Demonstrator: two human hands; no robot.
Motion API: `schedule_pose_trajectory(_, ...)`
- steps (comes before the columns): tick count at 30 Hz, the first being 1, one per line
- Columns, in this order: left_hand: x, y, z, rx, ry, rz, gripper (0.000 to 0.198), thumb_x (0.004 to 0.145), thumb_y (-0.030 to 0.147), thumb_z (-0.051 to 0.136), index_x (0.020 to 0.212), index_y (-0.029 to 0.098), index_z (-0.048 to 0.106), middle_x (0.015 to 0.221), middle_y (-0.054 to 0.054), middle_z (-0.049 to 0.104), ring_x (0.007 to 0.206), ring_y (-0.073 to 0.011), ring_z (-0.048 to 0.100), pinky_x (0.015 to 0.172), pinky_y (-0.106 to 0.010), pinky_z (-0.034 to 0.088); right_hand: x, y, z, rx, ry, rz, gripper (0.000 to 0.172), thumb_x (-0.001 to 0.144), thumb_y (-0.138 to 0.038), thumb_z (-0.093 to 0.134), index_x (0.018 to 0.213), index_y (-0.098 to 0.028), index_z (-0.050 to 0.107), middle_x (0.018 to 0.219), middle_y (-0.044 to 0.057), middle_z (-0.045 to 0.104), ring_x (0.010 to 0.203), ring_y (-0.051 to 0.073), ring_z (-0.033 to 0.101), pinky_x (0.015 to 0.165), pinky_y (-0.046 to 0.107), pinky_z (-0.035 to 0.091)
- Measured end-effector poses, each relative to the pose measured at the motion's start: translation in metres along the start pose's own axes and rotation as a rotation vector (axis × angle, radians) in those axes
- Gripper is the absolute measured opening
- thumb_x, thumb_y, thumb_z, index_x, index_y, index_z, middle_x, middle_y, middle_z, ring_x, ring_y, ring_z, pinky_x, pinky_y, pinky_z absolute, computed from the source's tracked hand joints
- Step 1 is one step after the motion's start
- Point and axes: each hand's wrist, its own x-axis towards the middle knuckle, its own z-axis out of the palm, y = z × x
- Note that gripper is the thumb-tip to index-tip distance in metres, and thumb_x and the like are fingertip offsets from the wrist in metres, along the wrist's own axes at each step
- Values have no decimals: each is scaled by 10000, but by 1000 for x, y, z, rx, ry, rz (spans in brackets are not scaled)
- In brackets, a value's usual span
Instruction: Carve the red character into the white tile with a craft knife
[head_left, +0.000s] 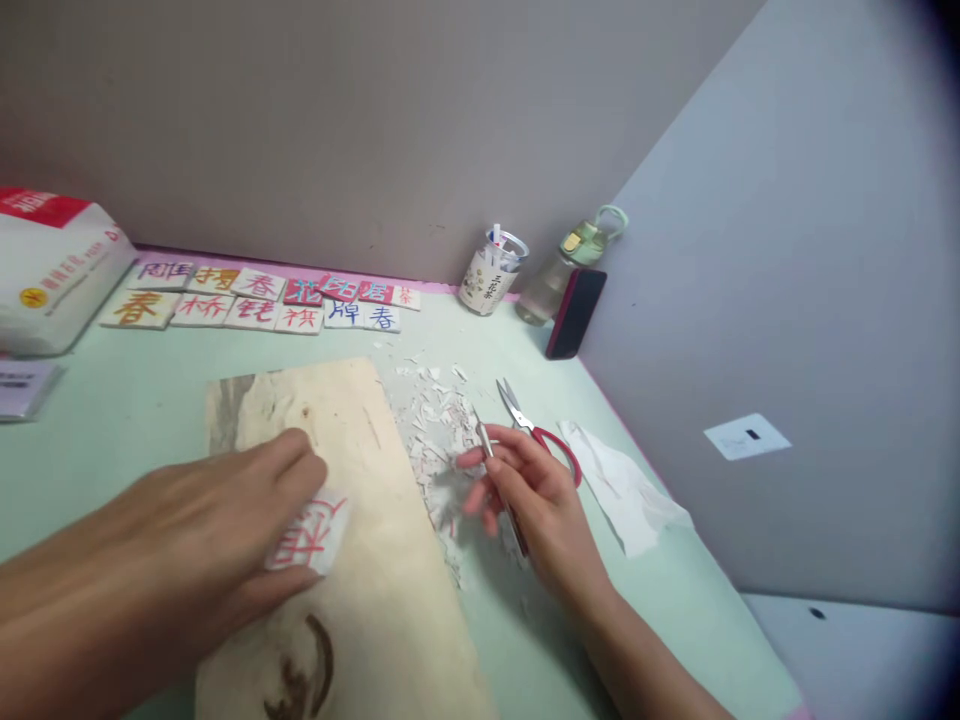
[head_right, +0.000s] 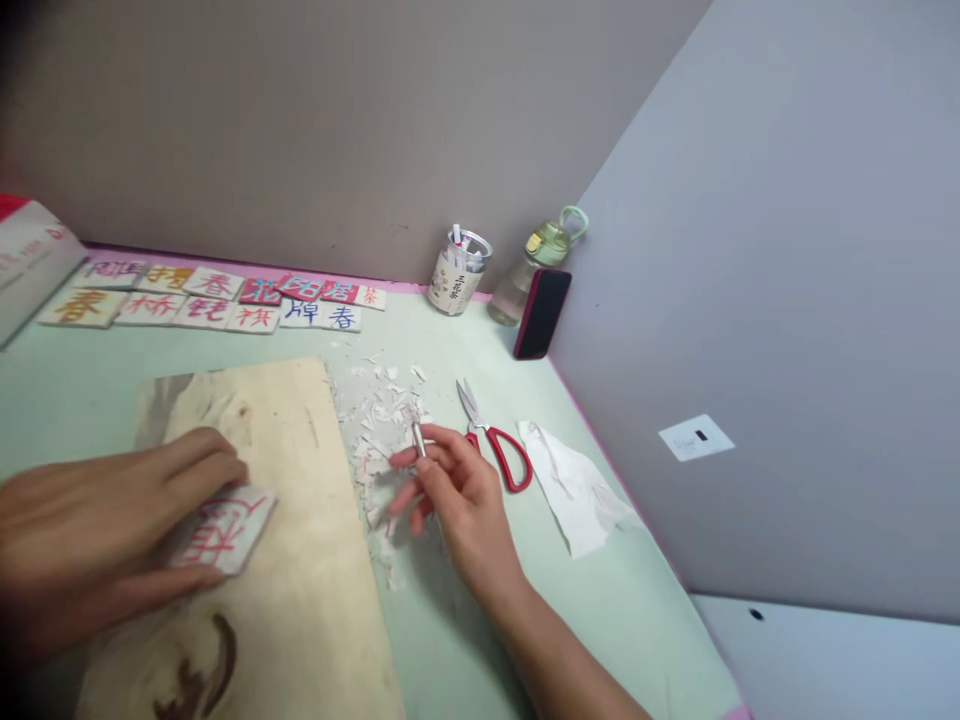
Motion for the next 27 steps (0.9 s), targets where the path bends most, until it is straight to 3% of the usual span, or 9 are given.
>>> schedule_pose_trajectory(2, 3, 15, 5, 75, -116, 45, 190, 824, 286, 584, 1002, 259, 643, 1052, -40, 653, 830, -267, 690, 661, -370, 500, -3, -3, -5, -179, -48, -52, 216, 1026, -310, 596, 1218, -223, 645, 946, 40, 728, 576, 109, 603, 488, 231, 466)
schedule_pose_trajectory(5, 6, 27, 10, 50, -160, 38, 300, 818, 205, 611, 1112, 267, 627, 1171, -66, 654, 964, -277, 688, 718, -362, 510, -12, -5, -3, -504, -180, -245, 223, 1037, -248, 560, 1200, -213, 706, 927, 51, 700, 784, 166, 645, 691, 304, 535)
schedule_pose_trajectory(7, 8, 27, 11, 18, -175, 20, 338, 802, 191, 635, 1130, 272, 615, 1156, -55, 644, 976, -267, 676, 741, -356, 504, -17, -6, -1, -653, -297, -304, 256, 1048, -218, 536, 1233, -218, 713, 955, 60, 685, 873, 187, 654, 765, 327, 540)
schedule_pose_trajectory(10, 9, 25, 11, -6, -198, 10, 307, 787, 196, 657, 1082, 264, 608, 1095, -41, 630, 942, -256, 661, 737, -354, 488, -20, -6, 1, -774, -416, -323, 278, 1064, -207, 509, 1273, -209, 693, 974, 67, 679, 856, 184, 660, 730, 307, 537)
schedule_pose_trajectory(19, 8, 23, 14, -38, -184, -2, 263, 804, 205, 630, 1057, 259, 581, 1058, -32, 626, 922, -248, 645, 734, -356, 469, -21, 3, 6, -1035, -391, -543, 274, 1044, -167, 487, 1206, -150, 707, 934, 100, 656, 755, 198, 622, 597, 296, 502)
schedule_pose_trajectory(27, 6, 23, 16, -29, -183, 16, 279, 827, 198, 604, 1096, 251, 548, 1067, -41, 599, 951, -263, 643, 756, -390, 485, -22, 4, 8, -1105, -336, -634, 238, 1053, -118, 462, 1150, -133, 678, 901, 98, 664, 780, 213, 581, 638, 319, 490)
